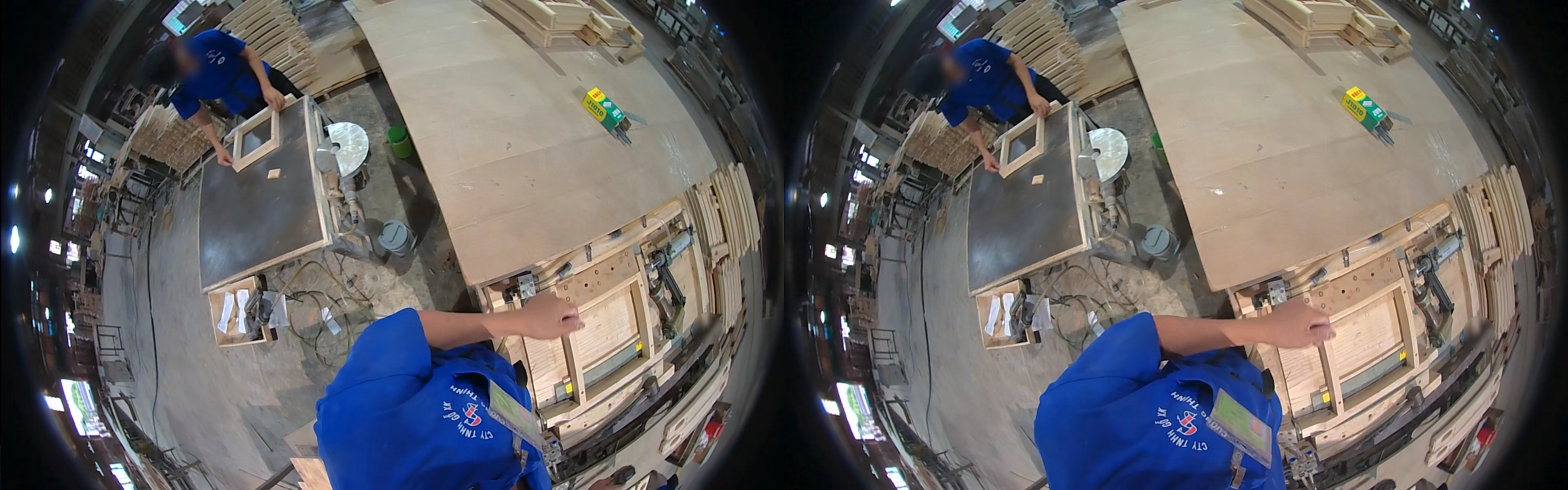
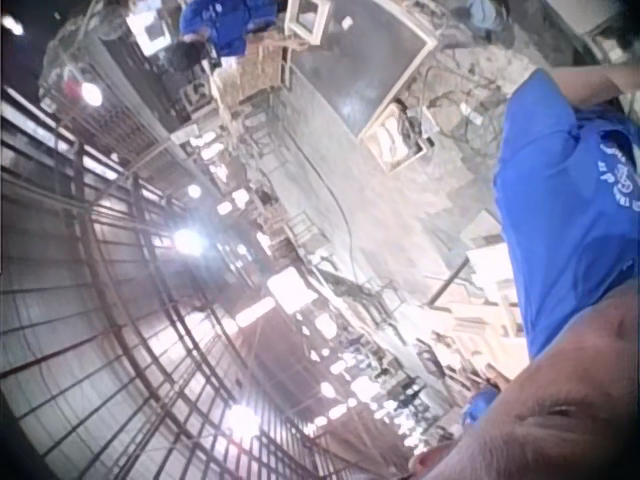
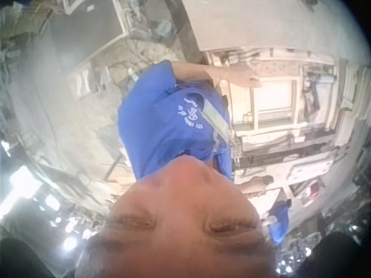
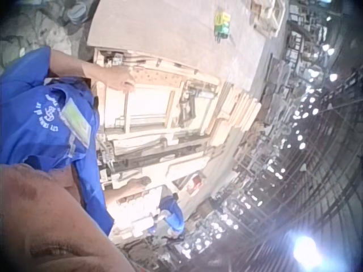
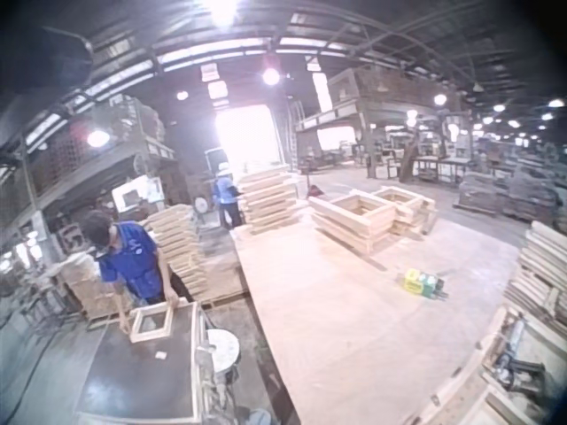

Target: The person assembles wooden frames by placing pieces into a jig and using a pneumatic nail gun to fasten them. The person repeatedly picks up frame components, aligns them, and secures them with nails before moving the completed frame aside.

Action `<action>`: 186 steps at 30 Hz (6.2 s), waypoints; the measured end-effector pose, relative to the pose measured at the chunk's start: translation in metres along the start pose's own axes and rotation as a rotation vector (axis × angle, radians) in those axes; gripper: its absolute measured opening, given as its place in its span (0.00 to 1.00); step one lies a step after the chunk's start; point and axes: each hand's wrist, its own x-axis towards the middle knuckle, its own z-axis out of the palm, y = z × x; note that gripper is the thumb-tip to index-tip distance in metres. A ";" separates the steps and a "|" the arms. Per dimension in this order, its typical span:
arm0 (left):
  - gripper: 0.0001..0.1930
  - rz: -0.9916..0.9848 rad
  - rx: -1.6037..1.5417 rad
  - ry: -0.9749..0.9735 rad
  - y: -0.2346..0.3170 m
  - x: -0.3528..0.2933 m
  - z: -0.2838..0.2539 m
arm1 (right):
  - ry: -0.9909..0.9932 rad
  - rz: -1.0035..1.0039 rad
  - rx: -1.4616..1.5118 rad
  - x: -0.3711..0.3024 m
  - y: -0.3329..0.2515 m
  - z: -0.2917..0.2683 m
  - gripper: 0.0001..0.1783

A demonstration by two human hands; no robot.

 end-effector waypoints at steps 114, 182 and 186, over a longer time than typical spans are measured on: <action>0.17 0.513 0.696 -0.506 -0.002 0.029 0.168 | -0.170 -0.289 0.116 -0.049 -0.003 0.043 0.20; 0.20 0.238 0.781 -0.082 0.083 0.040 -0.089 | -0.253 -0.274 -0.031 -0.008 -0.058 0.077 0.25; 0.21 0.029 0.948 0.033 0.039 0.039 -0.128 | -0.415 -0.404 -0.282 0.069 -0.108 0.149 0.40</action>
